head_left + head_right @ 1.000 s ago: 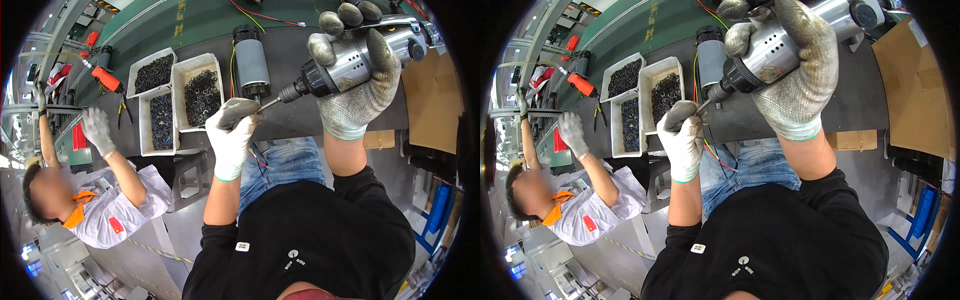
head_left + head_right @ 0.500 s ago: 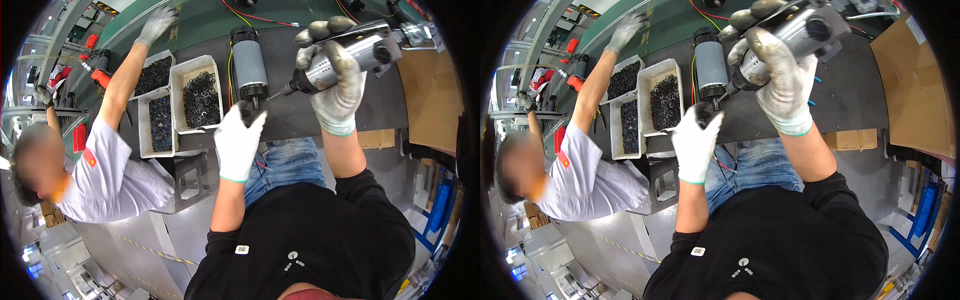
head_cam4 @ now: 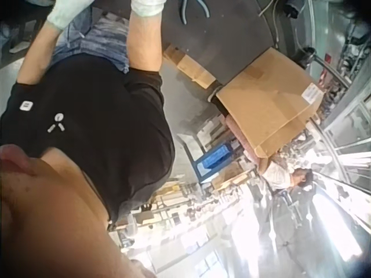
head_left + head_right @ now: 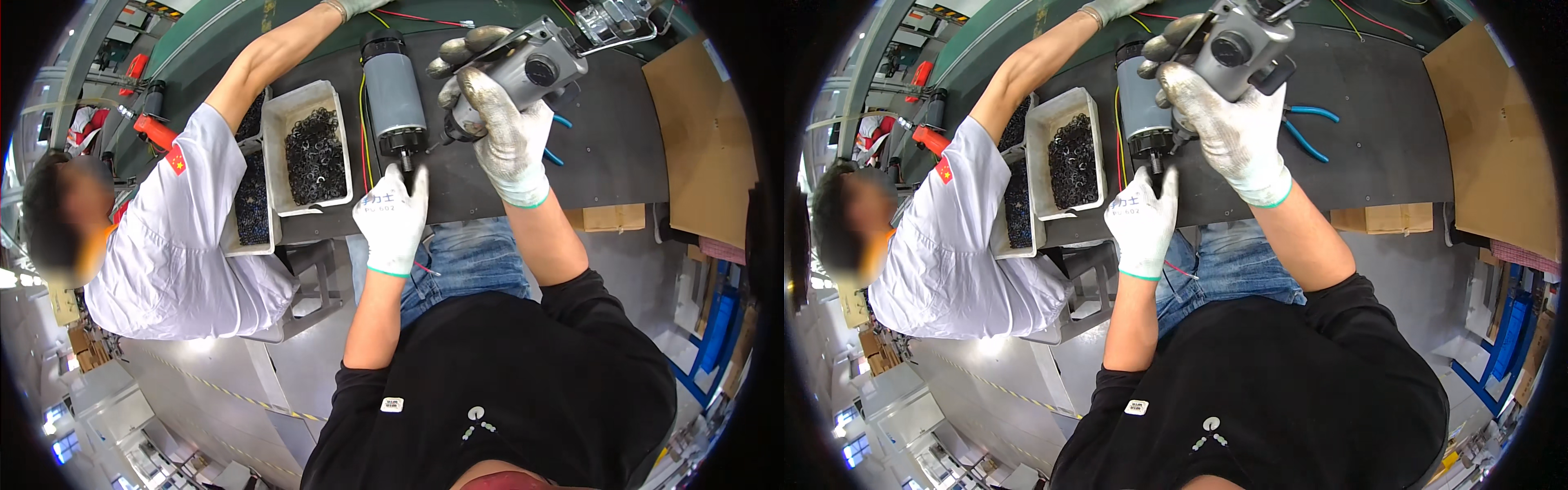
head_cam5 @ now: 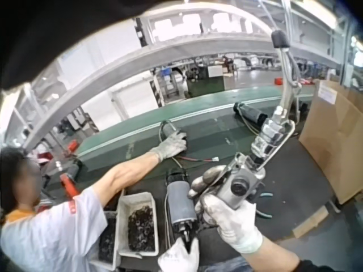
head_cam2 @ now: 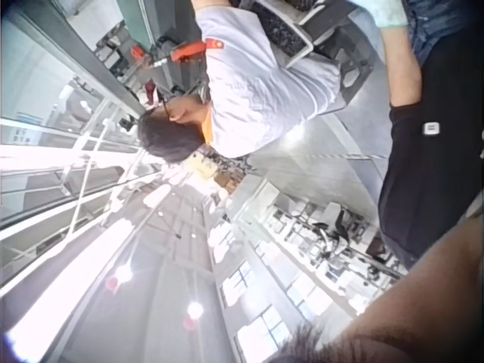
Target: Assembling electrical motor components on a production line using an electric screwdriver and pliers.
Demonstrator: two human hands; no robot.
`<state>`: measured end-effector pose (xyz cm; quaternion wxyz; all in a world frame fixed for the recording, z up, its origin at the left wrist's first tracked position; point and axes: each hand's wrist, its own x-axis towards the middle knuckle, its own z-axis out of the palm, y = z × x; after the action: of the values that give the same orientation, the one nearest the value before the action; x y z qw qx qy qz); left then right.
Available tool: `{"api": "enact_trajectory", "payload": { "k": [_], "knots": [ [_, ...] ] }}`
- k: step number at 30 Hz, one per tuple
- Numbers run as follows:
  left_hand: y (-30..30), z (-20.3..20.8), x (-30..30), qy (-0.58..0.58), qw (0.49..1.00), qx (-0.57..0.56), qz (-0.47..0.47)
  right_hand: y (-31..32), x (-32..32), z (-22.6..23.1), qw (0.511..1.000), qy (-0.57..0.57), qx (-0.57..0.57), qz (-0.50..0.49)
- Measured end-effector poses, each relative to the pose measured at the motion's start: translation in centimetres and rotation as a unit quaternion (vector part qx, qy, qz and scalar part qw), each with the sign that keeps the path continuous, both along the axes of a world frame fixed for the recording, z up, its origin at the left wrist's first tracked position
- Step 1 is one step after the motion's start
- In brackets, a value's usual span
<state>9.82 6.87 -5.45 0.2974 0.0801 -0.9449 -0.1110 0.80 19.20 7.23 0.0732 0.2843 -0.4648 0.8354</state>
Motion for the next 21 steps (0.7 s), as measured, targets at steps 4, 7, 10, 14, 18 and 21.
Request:
{"api": "enact_trajectory", "payload": {
  "k": [4,7,10,14,18,21],
  "knots": [
    [0.5,0.8,-0.4,-0.039,0.998,0.034,0.034,-1.5,-1.1,-1.2,1.000,0.012,0.001,0.026],
    [0.1,0.2,-1.4,-0.044,0.998,0.019,0.042,-2.6,-2.2,-2.4,0.999,0.008,0.009,0.037],
    [-0.4,-0.7,-2.4,-0.057,0.997,0.002,0.048,-3.6,-3.5,-4.3,0.999,0.007,0.008,0.048],
    [-1.1,-1.3,-4.1,-0.068,0.996,-0.020,0.055,-4.7,-5.4,-6.0,0.998,-0.004,0.008,0.057],
    [-2.2,-2.4,-5.8,-0.063,0.996,0.012,0.058,-5.6,-6.8,-7.0,0.997,-0.007,0.039,0.070],
    [-2.9,-3.5,-6.4,-0.040,0.998,0.006,0.056,-6.4,-7.5,-7.7,0.993,0.035,0.060,0.094]
  ]
}}
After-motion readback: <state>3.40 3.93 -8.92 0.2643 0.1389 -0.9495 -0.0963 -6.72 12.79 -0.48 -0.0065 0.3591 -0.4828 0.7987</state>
